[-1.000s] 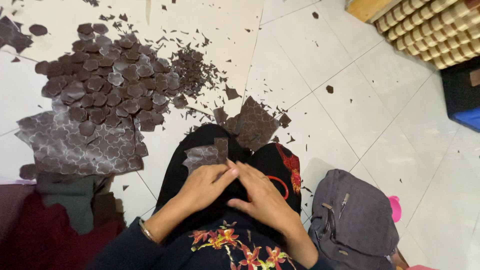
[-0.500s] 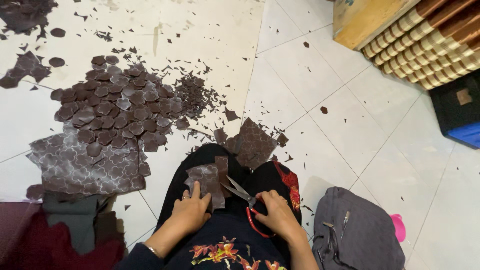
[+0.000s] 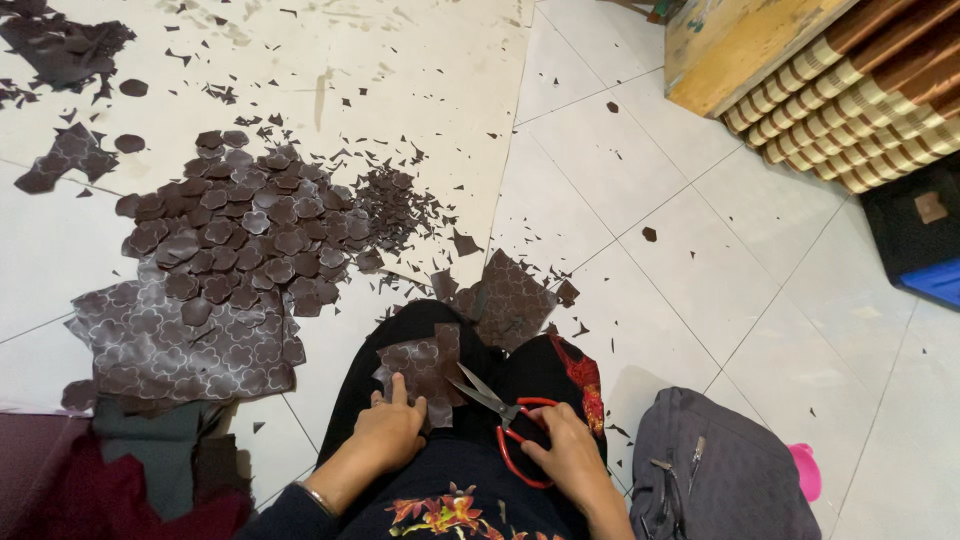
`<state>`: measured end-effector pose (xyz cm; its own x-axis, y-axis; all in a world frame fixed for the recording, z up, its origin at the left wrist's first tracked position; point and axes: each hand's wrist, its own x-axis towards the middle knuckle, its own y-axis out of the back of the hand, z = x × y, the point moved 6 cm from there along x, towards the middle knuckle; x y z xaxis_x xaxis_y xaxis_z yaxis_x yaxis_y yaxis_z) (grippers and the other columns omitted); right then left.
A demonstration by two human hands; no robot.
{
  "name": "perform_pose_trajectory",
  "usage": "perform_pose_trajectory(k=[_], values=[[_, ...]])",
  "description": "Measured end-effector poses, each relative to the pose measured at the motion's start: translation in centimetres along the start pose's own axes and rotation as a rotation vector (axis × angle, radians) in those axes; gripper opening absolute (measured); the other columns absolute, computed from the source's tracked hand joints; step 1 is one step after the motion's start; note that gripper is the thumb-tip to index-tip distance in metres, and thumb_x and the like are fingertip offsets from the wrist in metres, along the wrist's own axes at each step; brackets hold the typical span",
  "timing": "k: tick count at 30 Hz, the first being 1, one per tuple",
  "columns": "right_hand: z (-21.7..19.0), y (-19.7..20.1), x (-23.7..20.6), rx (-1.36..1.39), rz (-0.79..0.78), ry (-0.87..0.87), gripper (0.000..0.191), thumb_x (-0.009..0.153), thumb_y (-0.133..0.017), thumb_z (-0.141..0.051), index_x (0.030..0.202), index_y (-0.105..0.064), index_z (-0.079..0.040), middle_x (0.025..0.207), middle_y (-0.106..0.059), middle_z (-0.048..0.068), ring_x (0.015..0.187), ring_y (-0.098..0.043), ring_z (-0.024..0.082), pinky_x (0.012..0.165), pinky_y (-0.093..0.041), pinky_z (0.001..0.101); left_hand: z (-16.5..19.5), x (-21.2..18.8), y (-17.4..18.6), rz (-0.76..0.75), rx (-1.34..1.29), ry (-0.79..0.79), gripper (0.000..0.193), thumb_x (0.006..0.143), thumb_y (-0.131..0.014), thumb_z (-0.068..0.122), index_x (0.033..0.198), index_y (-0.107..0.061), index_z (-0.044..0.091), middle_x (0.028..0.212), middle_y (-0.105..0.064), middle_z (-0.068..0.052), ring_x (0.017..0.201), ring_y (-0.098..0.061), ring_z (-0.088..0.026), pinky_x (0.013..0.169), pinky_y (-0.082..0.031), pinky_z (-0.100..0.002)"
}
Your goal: The person sits on the floor and uses red-handled scissors to cut a dark brown patterned sheet into small flower-shaped pieces. The cut pieces accumulate on the floor to the left while the person continues cutting from a larger sheet held in their lap.
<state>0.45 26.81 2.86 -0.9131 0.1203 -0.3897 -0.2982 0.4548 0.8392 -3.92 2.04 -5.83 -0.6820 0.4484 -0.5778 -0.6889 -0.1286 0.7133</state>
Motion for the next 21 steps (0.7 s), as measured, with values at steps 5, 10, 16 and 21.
perform_pose_trajectory(k=[5, 10, 16, 21], values=[[0.1, 0.2, 0.3, -0.088, -0.015, 0.030, 0.062, 0.072, -0.087, -0.024, 0.128, -0.065, -0.011, 0.115, -0.062, 0.008, 0.112, -0.061, 0.028, 0.097, -0.049, 0.0385, -0.1, 0.0, -0.1, -0.040, -0.007, 0.017, 0.074, 0.096, -0.070, 0.034, 0.157, -0.034, 0.013, 0.164, -0.004, -0.034, 0.142, -0.032, -0.060, 0.106, -0.049, -0.054], [-0.8, -0.4, 1.2, -0.172, -0.001, 0.132, 0.064, 0.072, -0.088, -0.030, 0.126, -0.065, -0.007, 0.113, -0.060, 0.014, 0.109, -0.059, 0.033, 0.097, -0.049, 0.0408, 0.1, 0.2, -0.2, -0.040, -0.015, 0.015, 0.075, 0.096, -0.069, 0.034, 0.157, -0.032, 0.014, 0.165, -0.002, -0.034, 0.142, -0.029, -0.060, 0.106, -0.049, -0.053], [-1.1, -1.4, 2.5, -0.200, -0.018, 0.143, 0.044, 0.079, -0.077, -0.028, 0.112, -0.067, -0.001, 0.110, -0.060, 0.017, 0.105, -0.060, 0.036, 0.095, -0.048, 0.0429, -0.2, 0.2, -0.4, -0.031, -0.005, 0.005, 0.075, 0.096, -0.069, 0.034, 0.157, -0.031, 0.014, 0.165, -0.001, -0.034, 0.142, -0.030, -0.061, 0.105, -0.051, -0.053], [-0.6, -1.1, 2.4, -0.175, -0.049, 0.185, 0.040, 0.075, -0.073, -0.017, 0.111, -0.065, -0.002, 0.108, -0.060, 0.017, 0.107, -0.059, 0.037, 0.095, -0.047, 0.0437, -0.3, 0.3, -0.5, -0.009, 0.004, -0.014, 0.069, 0.099, -0.063, 0.035, 0.157, -0.033, 0.013, 0.164, -0.003, -0.035, 0.141, -0.031, -0.062, 0.104, -0.051, -0.054]])
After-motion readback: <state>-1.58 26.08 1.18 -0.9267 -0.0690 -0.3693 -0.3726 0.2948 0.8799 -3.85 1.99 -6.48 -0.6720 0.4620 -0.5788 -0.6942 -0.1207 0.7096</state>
